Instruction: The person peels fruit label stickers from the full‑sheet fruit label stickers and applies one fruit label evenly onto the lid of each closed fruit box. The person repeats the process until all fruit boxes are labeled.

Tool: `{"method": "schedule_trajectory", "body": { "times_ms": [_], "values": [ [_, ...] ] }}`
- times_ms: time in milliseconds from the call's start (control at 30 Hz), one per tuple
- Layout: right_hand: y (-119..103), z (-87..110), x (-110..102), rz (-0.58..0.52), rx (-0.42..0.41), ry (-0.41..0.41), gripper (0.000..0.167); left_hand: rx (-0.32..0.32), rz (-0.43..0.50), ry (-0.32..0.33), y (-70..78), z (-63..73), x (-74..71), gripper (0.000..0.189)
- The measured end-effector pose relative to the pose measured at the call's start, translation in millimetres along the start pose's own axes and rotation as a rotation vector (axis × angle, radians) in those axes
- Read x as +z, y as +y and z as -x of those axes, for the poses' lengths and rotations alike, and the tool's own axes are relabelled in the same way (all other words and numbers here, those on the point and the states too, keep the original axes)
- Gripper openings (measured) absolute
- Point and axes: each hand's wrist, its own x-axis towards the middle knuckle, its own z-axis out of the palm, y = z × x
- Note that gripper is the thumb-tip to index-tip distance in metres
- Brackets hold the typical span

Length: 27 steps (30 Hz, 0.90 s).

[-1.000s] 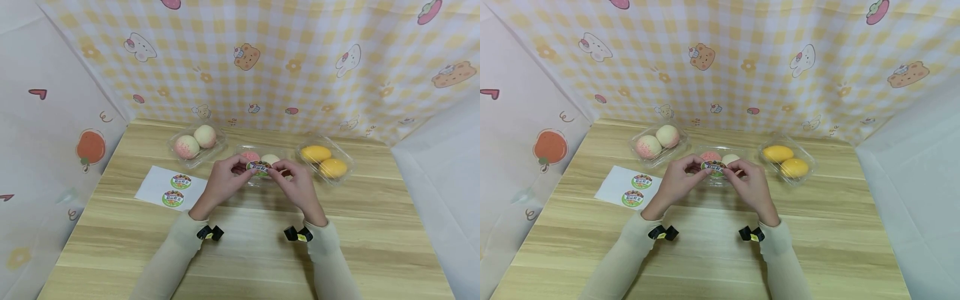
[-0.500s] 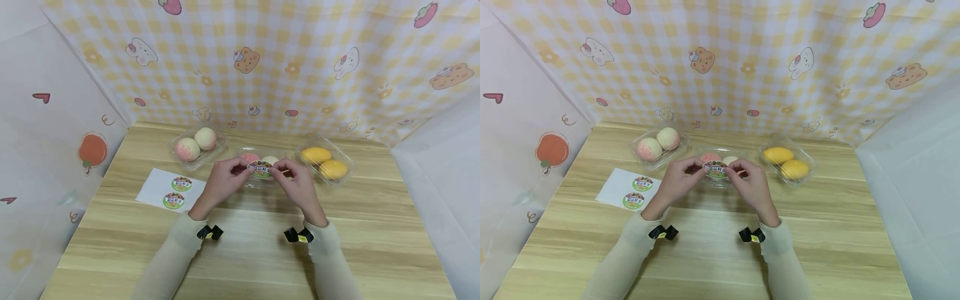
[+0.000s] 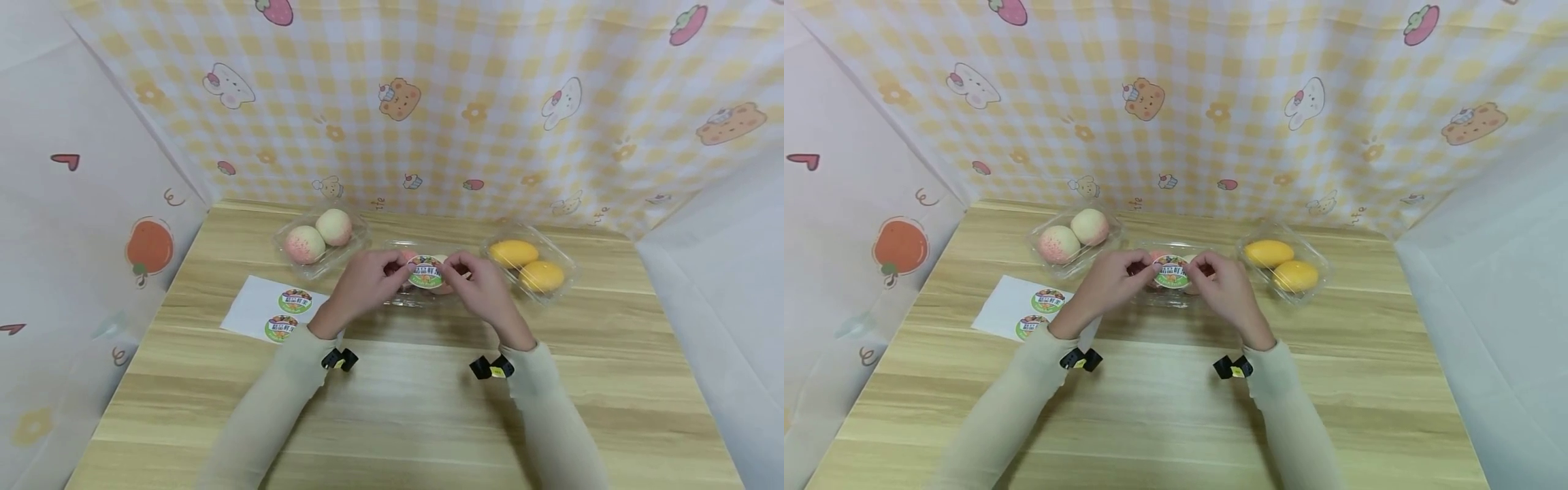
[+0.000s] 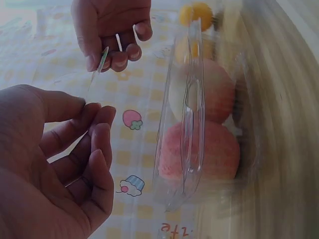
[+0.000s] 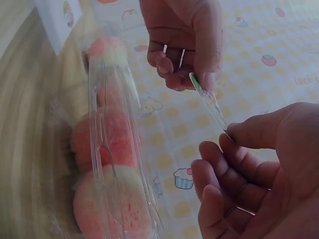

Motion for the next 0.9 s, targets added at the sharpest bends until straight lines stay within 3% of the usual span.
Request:
{"method": "schedule_trajectory", "body": {
  "times_ms": [267, 533, 900],
  "values": [
    [2, -16.1, -6, 0.018, 0.071, -0.111, 0.02, -0.045, -0.116, -0.123, -1.9, -17.0, -7.7, 0.028],
    [3, -25.9, -3, 0.101, 0.144, -0.178, 0.023, -0.084, -0.2, -0.167, -5.7, -27.9, -5.4, 0.034],
    [8, -32.1, 1, 0.225, 0.14, -0.203, 0.026, -0.128, -0.31, -0.228, -9.3, -36.9, 1.5, 0.037]
  ]
}}
